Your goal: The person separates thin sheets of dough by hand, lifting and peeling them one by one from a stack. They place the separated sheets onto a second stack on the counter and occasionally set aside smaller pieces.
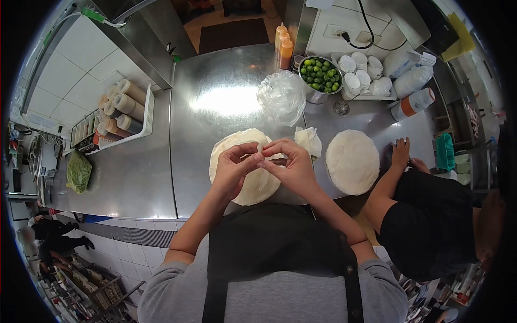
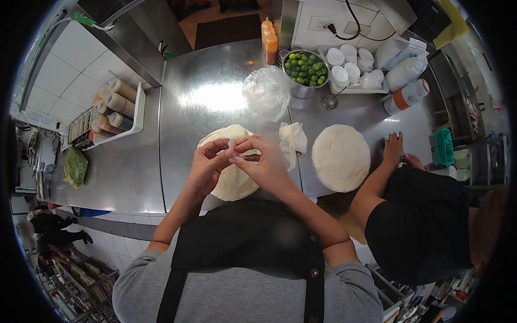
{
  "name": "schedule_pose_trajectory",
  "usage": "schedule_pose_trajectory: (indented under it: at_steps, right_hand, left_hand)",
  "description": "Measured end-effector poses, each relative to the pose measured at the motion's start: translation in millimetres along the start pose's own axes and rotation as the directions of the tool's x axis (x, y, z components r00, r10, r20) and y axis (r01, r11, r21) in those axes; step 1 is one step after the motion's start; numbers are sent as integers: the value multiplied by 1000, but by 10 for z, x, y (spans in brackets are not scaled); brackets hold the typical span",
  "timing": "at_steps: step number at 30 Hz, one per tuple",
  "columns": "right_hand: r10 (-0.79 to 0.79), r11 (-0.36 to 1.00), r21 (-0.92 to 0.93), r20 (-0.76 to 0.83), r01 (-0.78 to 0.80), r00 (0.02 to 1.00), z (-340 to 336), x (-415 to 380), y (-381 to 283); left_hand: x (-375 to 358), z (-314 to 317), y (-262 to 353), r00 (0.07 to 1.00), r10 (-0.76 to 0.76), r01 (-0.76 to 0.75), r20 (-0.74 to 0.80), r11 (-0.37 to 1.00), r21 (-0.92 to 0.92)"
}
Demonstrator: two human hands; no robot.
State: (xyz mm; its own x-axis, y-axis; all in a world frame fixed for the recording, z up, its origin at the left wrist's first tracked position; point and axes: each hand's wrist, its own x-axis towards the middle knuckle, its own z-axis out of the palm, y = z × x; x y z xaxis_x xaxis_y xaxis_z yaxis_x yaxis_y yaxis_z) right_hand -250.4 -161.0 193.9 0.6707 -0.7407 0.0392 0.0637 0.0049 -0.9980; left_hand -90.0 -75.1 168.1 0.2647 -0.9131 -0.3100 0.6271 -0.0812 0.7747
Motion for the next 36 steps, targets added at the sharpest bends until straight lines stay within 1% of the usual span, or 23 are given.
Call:
schedule_pose_trajectory:
  at_steps: [1, 3, 10, 12, 15, 22, 25, 27, 30, 36]
  right_hand:
    - [1, 1000, 1, 0, -1, 1000, -15, 9, 14]
    - [17, 999, 33, 14, -18, 1000, -42, 24, 35]
    - [47, 997, 66, 59, -51, 997, -102, 55, 38]
    - [69, 995, 65, 78, -74, 995, -117, 57, 37]
    - [73, 994, 70, 90, -79, 993, -135, 74, 90]
    - [69, 994, 83, 97, -77, 993, -144, 94, 114]
    - [46, 997, 61, 100, -53, 994, -161, 103, 146]
    - [84, 993, 80, 98, -92, 992, -166, 106, 156]
    - [95, 991, 89, 92, -103, 991, -173, 109, 165]
    - [78, 992, 96, 66, -84, 995, -178, 95, 231]
  left_hand:
    - [8, -1, 7, 1000, -1, 1, -1, 1000, 0]
    - [22, -7, 18, 999, 19, -20, 47, 999, 31]
    - [41, -12, 23, 996, 46, -51, 73, 996, 69]
    - [35, 0, 38, 995, 62, -71, 83, 991, 110]
    - [31, 5, 61, 994, 43, -56, 97, 990, 132]
    - [58, -42, 25, 994, 49, -64, 98, 986, 155]
    - [54, -15, 37, 993, 63, -80, 103, 981, 175]
    - [53, -3, 32, 986, 108, -133, 127, 969, 208]
    - [67, -8, 3, 982, 134, -165, 134, 953, 256]
    - [81, -29, -66, 980, 150, -182, 134, 946, 268]
